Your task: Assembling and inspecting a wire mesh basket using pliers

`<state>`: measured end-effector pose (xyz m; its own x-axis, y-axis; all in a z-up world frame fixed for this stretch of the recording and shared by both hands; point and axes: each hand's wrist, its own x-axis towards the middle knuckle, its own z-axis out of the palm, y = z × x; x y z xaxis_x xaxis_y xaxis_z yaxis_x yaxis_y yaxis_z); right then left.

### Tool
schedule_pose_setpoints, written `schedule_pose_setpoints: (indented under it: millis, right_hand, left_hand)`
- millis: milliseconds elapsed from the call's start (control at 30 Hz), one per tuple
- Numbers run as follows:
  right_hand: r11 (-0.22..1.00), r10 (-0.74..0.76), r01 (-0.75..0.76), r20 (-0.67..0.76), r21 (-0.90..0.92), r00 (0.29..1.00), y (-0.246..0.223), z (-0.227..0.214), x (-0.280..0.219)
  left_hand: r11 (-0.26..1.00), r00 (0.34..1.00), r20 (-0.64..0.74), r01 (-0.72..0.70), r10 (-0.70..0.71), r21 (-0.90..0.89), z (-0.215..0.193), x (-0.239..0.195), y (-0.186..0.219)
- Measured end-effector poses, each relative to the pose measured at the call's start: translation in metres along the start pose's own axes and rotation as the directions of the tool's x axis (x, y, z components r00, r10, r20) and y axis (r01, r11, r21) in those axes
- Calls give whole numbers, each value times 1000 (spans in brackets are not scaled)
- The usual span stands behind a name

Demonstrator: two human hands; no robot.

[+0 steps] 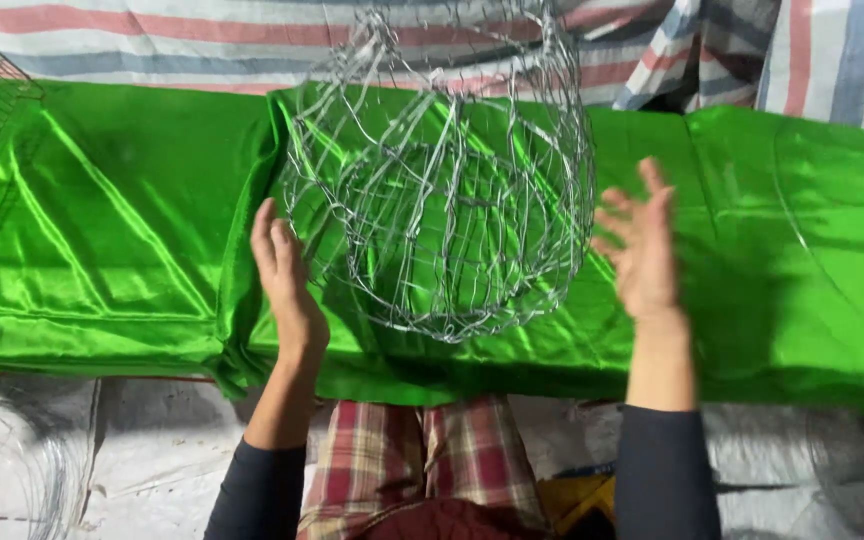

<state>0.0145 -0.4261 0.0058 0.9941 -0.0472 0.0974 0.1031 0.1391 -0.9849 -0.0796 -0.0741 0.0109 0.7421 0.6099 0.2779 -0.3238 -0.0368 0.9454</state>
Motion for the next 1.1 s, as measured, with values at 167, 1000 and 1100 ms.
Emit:
schedule_pose_setpoints:
  millis: [167, 1000, 1100]
  right_hand:
    - [990, 141, -139, 164, -21, 976, 8, 41, -1]
    - [881, -332, 323, 35, -347, 943, 25, 52, -106]
    - [590, -531, 508, 173, -628, 830, 35, 50, -131]
  left_hand:
    - [968, 985, 5, 173, -175, -182, 11, 20, -9]
    - [830, 848, 100, -530, 521, 175, -13, 82, -19]
    - [616, 627, 256, -776, 735, 133, -12, 8, 2]
